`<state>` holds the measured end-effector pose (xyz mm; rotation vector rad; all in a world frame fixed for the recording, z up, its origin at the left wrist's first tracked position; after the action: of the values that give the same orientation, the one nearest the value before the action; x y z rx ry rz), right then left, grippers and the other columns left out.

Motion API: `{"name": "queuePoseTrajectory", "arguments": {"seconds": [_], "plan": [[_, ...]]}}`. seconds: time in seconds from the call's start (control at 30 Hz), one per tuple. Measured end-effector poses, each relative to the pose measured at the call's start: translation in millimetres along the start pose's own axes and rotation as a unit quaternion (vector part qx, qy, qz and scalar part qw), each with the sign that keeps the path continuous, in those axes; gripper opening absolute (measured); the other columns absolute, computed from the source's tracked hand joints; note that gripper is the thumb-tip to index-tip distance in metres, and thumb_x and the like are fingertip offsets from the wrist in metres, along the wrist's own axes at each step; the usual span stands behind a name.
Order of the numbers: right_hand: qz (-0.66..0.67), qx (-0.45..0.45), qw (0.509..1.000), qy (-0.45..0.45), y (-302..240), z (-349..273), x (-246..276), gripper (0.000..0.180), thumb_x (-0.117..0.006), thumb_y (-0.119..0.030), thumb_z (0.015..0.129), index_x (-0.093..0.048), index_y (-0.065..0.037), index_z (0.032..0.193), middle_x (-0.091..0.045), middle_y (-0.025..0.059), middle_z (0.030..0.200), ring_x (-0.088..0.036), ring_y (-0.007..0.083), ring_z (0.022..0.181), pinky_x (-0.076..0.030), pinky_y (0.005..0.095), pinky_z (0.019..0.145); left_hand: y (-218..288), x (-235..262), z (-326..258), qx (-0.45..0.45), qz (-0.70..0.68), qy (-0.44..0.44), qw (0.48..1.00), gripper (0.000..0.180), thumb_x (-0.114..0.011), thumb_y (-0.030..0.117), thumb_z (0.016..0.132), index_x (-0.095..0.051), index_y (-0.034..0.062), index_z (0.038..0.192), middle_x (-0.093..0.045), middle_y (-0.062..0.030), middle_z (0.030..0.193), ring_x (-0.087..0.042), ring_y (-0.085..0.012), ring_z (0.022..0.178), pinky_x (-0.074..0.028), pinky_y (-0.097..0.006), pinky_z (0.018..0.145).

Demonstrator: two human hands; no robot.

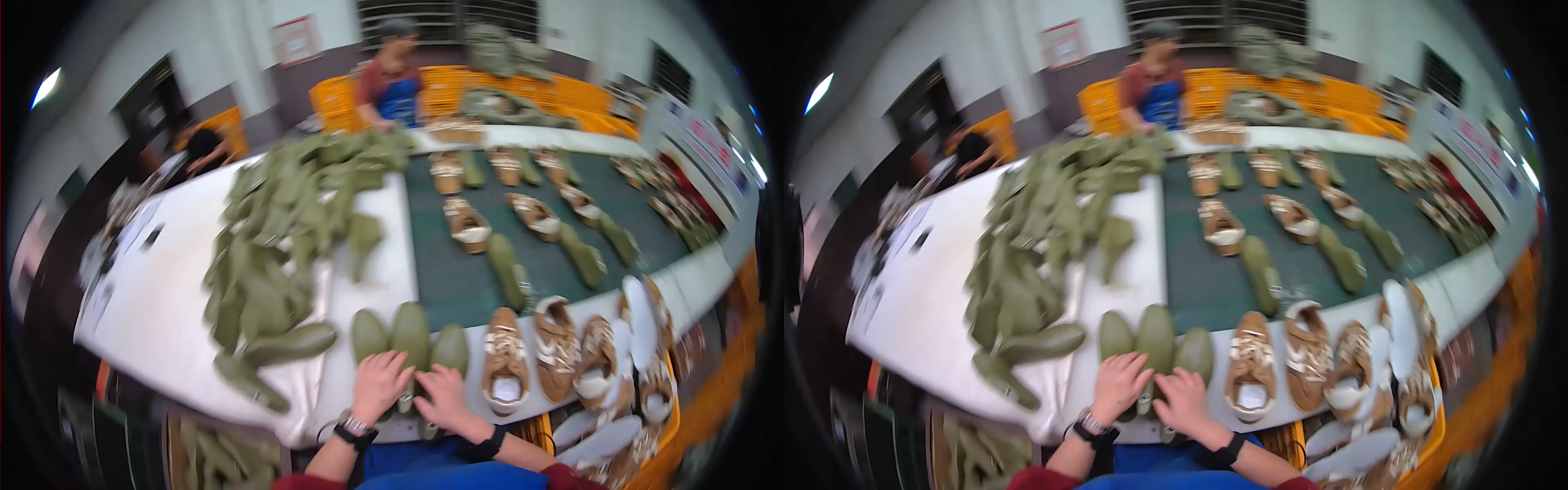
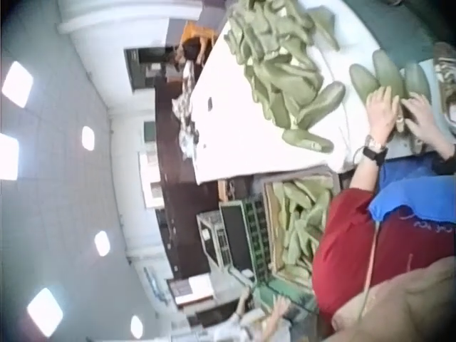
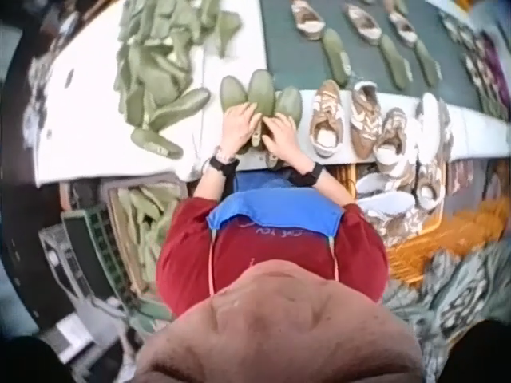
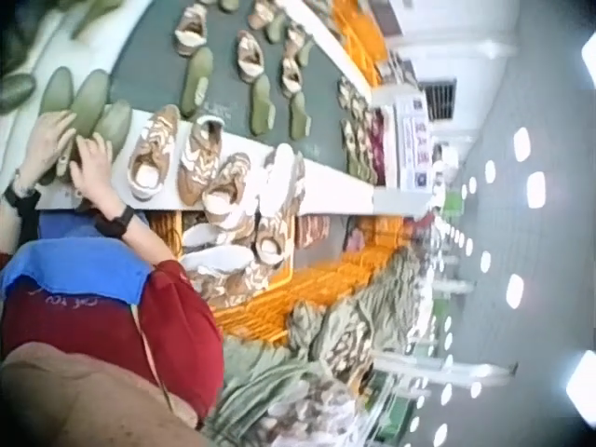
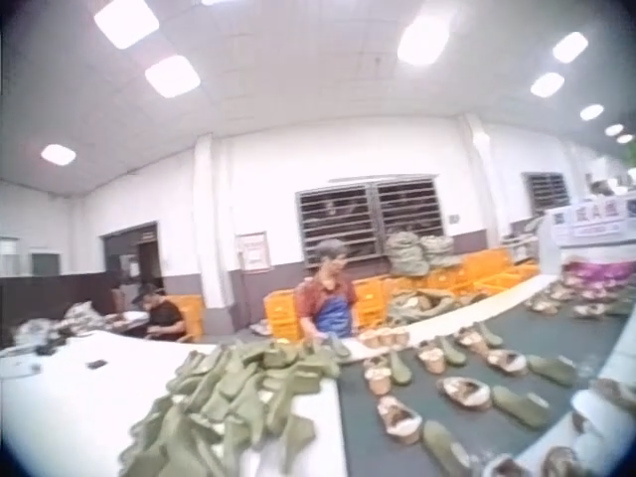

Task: Sort and pair shoe components on an industrial conveyor table.

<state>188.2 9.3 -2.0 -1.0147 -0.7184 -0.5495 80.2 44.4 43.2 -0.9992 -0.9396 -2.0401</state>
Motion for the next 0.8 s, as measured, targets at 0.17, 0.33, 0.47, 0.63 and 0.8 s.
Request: {"name": "queuePoseTrajectory", "arguments": {"seconds": [0.17,0.33,0.47,0.63,0.8], "plan": [[0.042,-0.015,0.999,-0.014,5.7,-2.8,7.7,0.061,-0.067,-0.02,0.069,-0.048,-0.003,0.124,-0.053,0.0178,0.115,-0.043,0.0394,0.113,-0.03,0.049,0.097,-6.9,5.5,0.0,0.078,0.059,0.045,0.994,0.038,-0.059,0.038,0.083,-0.062,0.0045,0.1,-0.059,-0.0139,0.106,-0.05,-0.0315,0.109,-0.035,-0.046,0.095],[0.03,-0.003,0.995,-0.093,-0.2,-2.7,-5.1,0.068,-0.061,-0.011,0.074,-0.035,-0.002,0.136,-0.047,0.0212,0.126,-0.036,0.041,0.122,-0.025,0.0489,0.103,-54.8,-1.4,-25.3,0.231,-0.075,0.135,0.961,0.037,-0.062,0.035,0.08,-0.06,0.0006,0.095,-0.057,-0.0168,0.102,-0.049,-0.036,0.105,-0.041,-0.043,0.09],[0.078,-0.006,0.992,-0.094,5.5,12.3,-6.2,0.05,-0.051,-0.008,0.085,-0.04,0.0,0.133,-0.044,0.0232,0.131,-0.043,0.0374,0.119,-0.029,0.0425,0.102,-51.9,-8.5,-18.5,0.266,-0.093,0.071,0.957,0.038,-0.067,0.028,0.074,-0.059,-0.0019,0.096,-0.057,-0.019,0.102,-0.048,-0.0384,0.108,-0.043,-0.043,0.09],[0.035,0.04,0.997,-0.058,-9.3,20.9,-8.7,0.05,-0.055,-0.015,0.088,-0.041,-0.001,0.133,-0.04,0.0233,0.136,-0.039,0.0388,0.125,-0.029,0.0429,0.104,-61.0,-21.9,-17.7,0.276,-0.079,0.107,0.952,0.035,-0.068,0.026,0.072,-0.06,-0.0031,0.089,-0.057,-0.018,0.098,-0.049,-0.037,0.104,-0.044,-0.043,0.087],[0.012,0.049,0.996,-0.074,-13.5,21.0,-8.1,0.058,-0.062,-0.018,0.084,-0.039,-0.004,0.135,-0.038,0.0244,0.137,-0.039,0.0395,0.125,-0.031,0.0427,0.102,-56.5,-24.4,-16.6,0.269,-0.073,0.12,0.953,0.031,-0.067,0.025,0.071,-0.062,-0.0028,0.085,-0.057,-0.0173,0.096,-0.05,-0.0358,0.101,-0.044,-0.043,0.085]]}}
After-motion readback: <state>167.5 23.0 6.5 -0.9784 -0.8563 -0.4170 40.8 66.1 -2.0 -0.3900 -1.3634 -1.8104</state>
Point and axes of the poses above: each hand's wrist, its own z-axis towards the middle knuckle, its own x-axis out of the back of the hand, y = z × x, the point moved 9 cm from there along z, towards the middle knuckle
